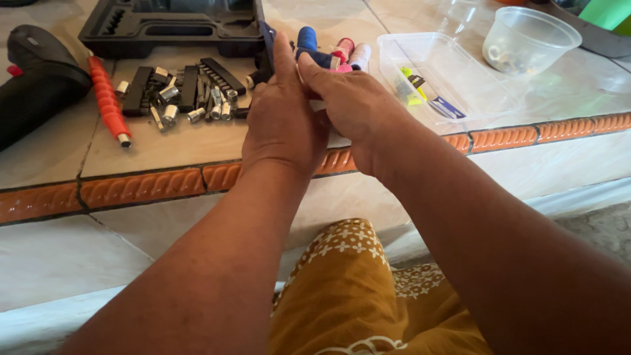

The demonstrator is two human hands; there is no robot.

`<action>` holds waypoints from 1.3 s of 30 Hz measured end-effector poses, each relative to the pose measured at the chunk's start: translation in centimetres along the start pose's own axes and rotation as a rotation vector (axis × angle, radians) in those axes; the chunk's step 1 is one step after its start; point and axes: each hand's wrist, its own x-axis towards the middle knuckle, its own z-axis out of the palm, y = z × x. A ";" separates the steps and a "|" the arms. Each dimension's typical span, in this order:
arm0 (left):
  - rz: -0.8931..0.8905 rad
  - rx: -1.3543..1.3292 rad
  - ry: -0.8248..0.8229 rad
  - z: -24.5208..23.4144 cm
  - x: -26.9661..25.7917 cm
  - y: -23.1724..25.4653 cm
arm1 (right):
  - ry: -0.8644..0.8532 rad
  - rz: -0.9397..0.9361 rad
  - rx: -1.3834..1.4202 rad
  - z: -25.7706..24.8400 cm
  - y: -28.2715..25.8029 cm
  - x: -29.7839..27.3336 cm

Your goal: The person organizes sewing supplies on a tiled floor. They pick up various colored thread spools and small tools from a plastic container and place them on the floor, arranging them into a neat row.

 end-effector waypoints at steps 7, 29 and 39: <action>0.107 0.033 0.082 0.6 -0.5 -0.3 | 0.082 -0.035 -0.079 -0.9 -1.1 -1.6; 0.132 0.236 0.041 0.7 -0.5 -0.3 | 0.521 -0.759 -0.915 -12.0 -1.2 -2.1; 0.126 0.129 0.091 0.4 -0.5 -0.4 | 0.345 -0.658 -0.738 -4.0 3.7 0.3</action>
